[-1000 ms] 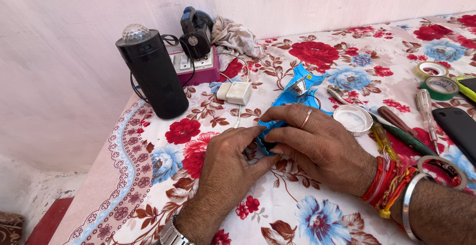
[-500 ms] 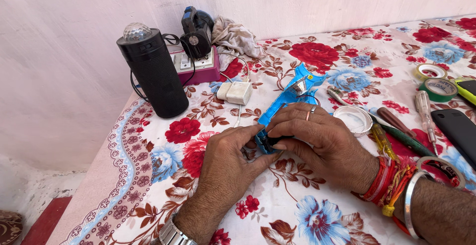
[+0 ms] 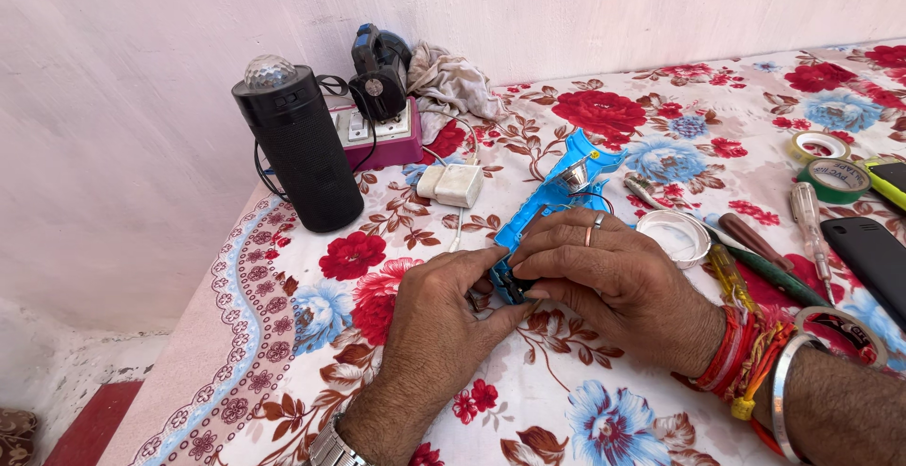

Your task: The person pries open the blue plastic housing of a flashlight, separates its halves, and removes the internal battery pack and wiring. They then brush the internal components and battery with a toothbrush and reposition the battery pack in the housing.

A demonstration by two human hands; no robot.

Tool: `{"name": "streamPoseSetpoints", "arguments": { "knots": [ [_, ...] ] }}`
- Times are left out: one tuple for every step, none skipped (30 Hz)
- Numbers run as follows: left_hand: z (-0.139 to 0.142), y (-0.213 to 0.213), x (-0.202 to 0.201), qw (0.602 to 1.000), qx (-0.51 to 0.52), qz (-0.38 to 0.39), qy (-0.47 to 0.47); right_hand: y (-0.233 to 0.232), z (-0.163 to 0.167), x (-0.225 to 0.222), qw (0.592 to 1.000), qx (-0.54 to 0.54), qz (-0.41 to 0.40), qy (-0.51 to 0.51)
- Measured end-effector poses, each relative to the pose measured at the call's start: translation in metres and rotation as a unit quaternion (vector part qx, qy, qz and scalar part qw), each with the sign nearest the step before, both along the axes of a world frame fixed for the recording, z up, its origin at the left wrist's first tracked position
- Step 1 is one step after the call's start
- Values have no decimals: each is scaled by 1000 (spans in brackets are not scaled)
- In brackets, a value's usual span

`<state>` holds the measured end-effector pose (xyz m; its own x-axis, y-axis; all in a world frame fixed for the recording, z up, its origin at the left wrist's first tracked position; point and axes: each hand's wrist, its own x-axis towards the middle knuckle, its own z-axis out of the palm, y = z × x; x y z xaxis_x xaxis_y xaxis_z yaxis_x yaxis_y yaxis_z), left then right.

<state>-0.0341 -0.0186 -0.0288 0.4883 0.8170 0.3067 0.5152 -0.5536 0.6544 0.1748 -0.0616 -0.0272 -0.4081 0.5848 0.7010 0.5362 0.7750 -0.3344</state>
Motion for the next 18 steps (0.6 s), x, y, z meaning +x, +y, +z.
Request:
{"name": "streamPoseSetpoints", "arguments": {
  "knots": [
    [0, 0, 0, 1000, 10, -7, -10, 0, -1, 0, 1000, -5, -5, 7],
    [0, 0, 1, 1000, 19, -13, -19, 0, -2, 0, 1000, -10, -10, 13],
    [1, 1, 1, 999, 30, -20, -29, 0, -3, -1, 1000, -14, -14, 20],
    [2, 0, 1, 999, 16, -11, -25, 1, -4, -1, 999, -18, -18, 24],
    [3, 0, 1, 1000, 2, -3, -22, 1, -4, -1, 999, -22, -23, 28],
    [4, -1, 2, 1000, -13, 4, -18, 2, -4, -2, 999, -27, -28, 32],
    [4, -2, 2, 1000, -19, 8, -20, 2, -4, -2, 999, -30, -29, 36],
    [5, -3, 2, 999, -28, 11, -22, 2, -4, -2, 998, -34, -30, 39],
    [6, -3, 2, 999, -35, 14, -24, 2, -3, -2, 998, -37, -32, 42],
    [6, -4, 2, 999, -40, 13, -22, 1, -2, -1, 999, -19, -24, 29],
    [6, -4, 2, 999, -46, 13, -20, 1, -1, 0, 1000, -2, -15, 16],
    [6, -3, 2, 999, -49, 14, -18, 0, 0, 0, 1000, 18, -6, 2],
    [5, -3, 2, 999, -38, 11, -16, 1, 1, 0, 1000, 27, -9, -11],
    [4, -2, 2, 999, -29, 8, -14, 0, 1, 0, 999, 34, -12, -23],
    [3, -2, 2, 1000, -19, 5, -11, 1, 1, 0, 998, 42, -16, -36],
    [2, -1, 2, 1000, -7, 2, -18, 1, 1, -1, 1000, 23, -17, -7],
    [1, 0, 2, 1000, 3, -2, -25, 2, 0, -2, 1000, 2, -18, 21],
    [0, 0, 2, 999, 14, -7, -32, 2, 0, -2, 998, -19, -19, 49]
  ]
}}
